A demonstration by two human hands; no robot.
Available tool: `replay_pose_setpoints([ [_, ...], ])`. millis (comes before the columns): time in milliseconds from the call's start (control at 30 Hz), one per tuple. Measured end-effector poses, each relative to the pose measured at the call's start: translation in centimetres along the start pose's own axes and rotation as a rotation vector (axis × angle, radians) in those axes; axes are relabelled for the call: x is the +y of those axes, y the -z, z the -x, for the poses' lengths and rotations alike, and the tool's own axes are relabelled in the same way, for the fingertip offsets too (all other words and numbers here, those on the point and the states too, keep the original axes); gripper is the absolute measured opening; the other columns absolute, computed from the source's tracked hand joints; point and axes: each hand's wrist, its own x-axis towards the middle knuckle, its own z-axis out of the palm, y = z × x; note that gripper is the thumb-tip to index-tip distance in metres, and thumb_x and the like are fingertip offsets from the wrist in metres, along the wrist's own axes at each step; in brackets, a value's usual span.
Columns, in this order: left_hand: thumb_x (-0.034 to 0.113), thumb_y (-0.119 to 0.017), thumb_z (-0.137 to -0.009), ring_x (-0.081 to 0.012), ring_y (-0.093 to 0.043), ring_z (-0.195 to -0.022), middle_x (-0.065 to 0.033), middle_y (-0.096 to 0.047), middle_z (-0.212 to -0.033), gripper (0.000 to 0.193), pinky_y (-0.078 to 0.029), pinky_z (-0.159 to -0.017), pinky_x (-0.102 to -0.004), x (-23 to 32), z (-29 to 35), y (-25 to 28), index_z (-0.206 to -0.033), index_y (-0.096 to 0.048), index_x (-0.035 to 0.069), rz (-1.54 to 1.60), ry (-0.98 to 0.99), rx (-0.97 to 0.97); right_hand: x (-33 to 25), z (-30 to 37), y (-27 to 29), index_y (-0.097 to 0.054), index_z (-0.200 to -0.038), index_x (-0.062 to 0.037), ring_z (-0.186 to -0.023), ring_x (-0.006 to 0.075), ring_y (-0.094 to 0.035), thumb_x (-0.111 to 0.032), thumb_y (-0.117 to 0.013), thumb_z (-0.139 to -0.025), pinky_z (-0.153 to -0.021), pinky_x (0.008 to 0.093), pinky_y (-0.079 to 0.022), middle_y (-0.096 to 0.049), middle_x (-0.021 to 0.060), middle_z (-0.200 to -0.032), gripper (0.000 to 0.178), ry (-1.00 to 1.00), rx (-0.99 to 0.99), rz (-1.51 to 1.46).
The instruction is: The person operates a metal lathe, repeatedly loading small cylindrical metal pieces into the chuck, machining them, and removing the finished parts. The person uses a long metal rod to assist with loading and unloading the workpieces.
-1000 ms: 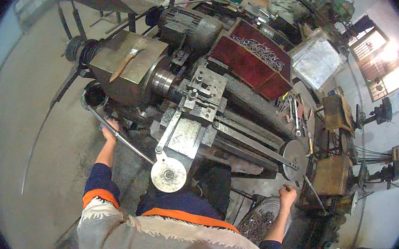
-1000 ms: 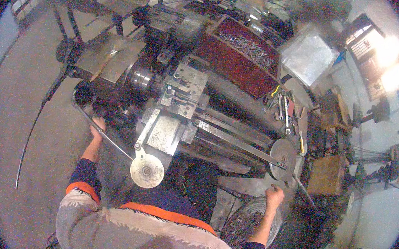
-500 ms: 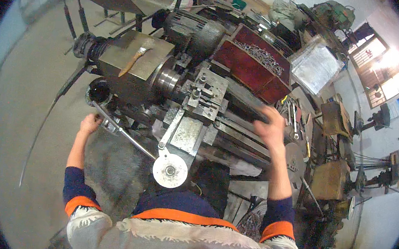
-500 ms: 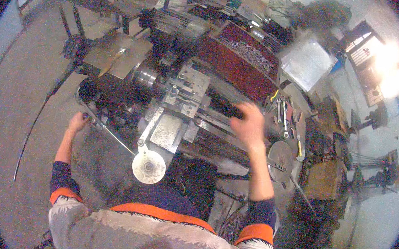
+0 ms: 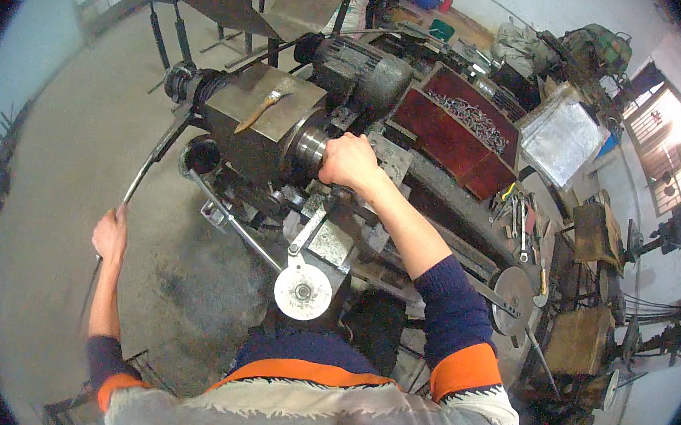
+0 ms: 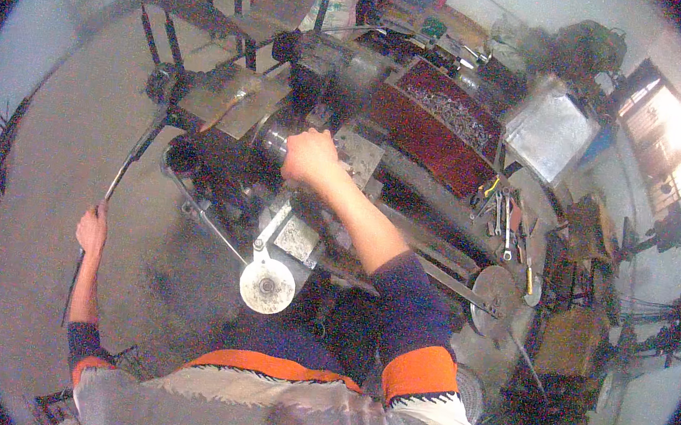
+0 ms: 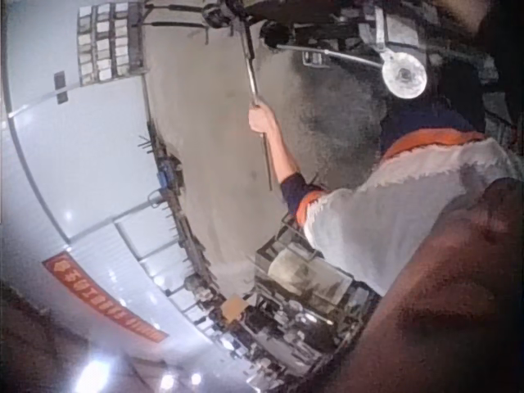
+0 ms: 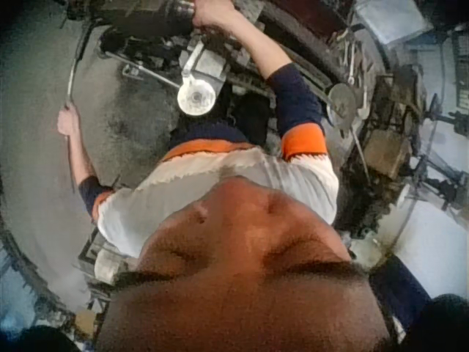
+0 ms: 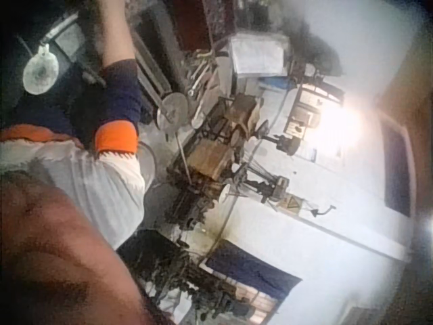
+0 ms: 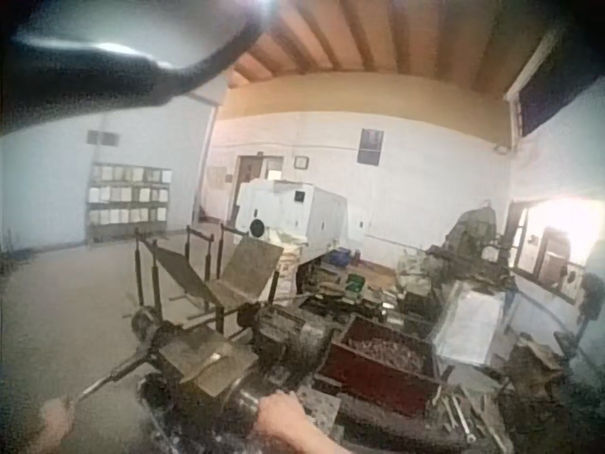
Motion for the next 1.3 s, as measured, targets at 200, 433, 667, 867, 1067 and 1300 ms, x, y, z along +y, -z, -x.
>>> replay_pose_setpoints([
  [200, 0.054, -0.050, -0.080, -0.0391, -0.060, -0.080, -0.0214, -0.062, -0.081, 0.053, -0.046, -0.070, -0.0463, -0.3, 1.7, 1.9, -0.082, -0.061, 0.003, 0.114, 0.058, -0.045, -1.0, -0.3, 1.0, -0.067, -0.080, -0.0058, -0.091, 0.0290, -0.061, -0.023, -0.061, -0.060, -0.090, 0.0468, -0.040, -0.065, 0.0157, -0.089, 0.027, 0.011, -0.093, 0.031],
  [433, 0.042, -0.057, -0.078, -0.0378, -0.061, -0.071, -0.0184, -0.061, -0.070, 0.038, -0.047, -0.063, -0.0468, 3.3, 4.5, 2.0, -0.086, -0.058, 0.005, 0.031, -0.045, -0.032, -0.3, -0.1, 0.0, -0.067, -0.073, -0.0066, -0.091, 0.0287, -0.056, -0.024, -0.061, -0.056, -0.084, 0.0438, -0.040, -0.064, 0.0133, -0.081, 0.025, -0.021, -0.021, 0.108],
  [667, 0.030, -0.058, -0.080, -0.0348, -0.061, -0.078, -0.0196, -0.062, -0.082, 0.033, -0.048, -0.067, -0.0434, 4.0, 6.2, 2.7, -0.093, -0.058, 0.000, 0.029, -0.274, 0.064, 0.1, 7.4, 1.3, -0.069, -0.083, -0.0099, -0.096, 0.0270, -0.052, -0.015, -0.060, -0.051, -0.092, 0.0415, -0.036, -0.063, 0.0079, -0.096, 0.034, 0.283, 0.500, -0.220],
  [867, 0.008, -0.063, -0.075, -0.0232, -0.062, -0.085, -0.0138, -0.064, -0.089, 0.023, -0.047, -0.075, -0.0307, 15.7, 10.4, 8.8, -0.096, -0.062, -0.002, 1.054, -0.746, -0.386, -0.9, 18.4, -1.1, -0.067, -0.089, -0.0004, -0.088, 0.0274, -0.057, -0.024, -0.060, -0.063, -0.079, 0.0357, -0.045, -0.064, 0.0133, -0.100, 0.035, 0.346, 0.473, -0.950],
  [1067, 0.004, -0.063, -0.071, -0.0202, -0.061, -0.093, -0.0095, -0.064, -0.101, 0.027, -0.046, -0.082, -0.0317, 28.4, 17.2, 10.3, -0.097, -0.063, 0.000, 1.292, -1.296, -0.737, -0.3, 23.2, -2.0, -0.067, -0.092, -0.0001, -0.089, 0.0309, -0.059, -0.037, -0.062, -0.070, -0.083, 0.0386, -0.043, -0.063, 0.0178, -0.099, 0.043, 0.343, 0.543, -1.138],
  [1300, 0.002, -0.059, -0.076, -0.0202, -0.057, -0.101, -0.0125, -0.062, -0.105, 0.024, -0.043, -0.089, -0.0331, 31.8, 21.2, 9.7, -0.100, -0.062, -0.002, 1.459, -1.158, -1.220, 1.3, 25.5, -2.4, -0.068, -0.092, -0.0022, -0.093, 0.0331, -0.060, -0.017, -0.057, -0.054, -0.089, 0.0400, -0.042, -0.063, 0.0192, -0.096, 0.042, 0.238, 0.588, -1.231],
])
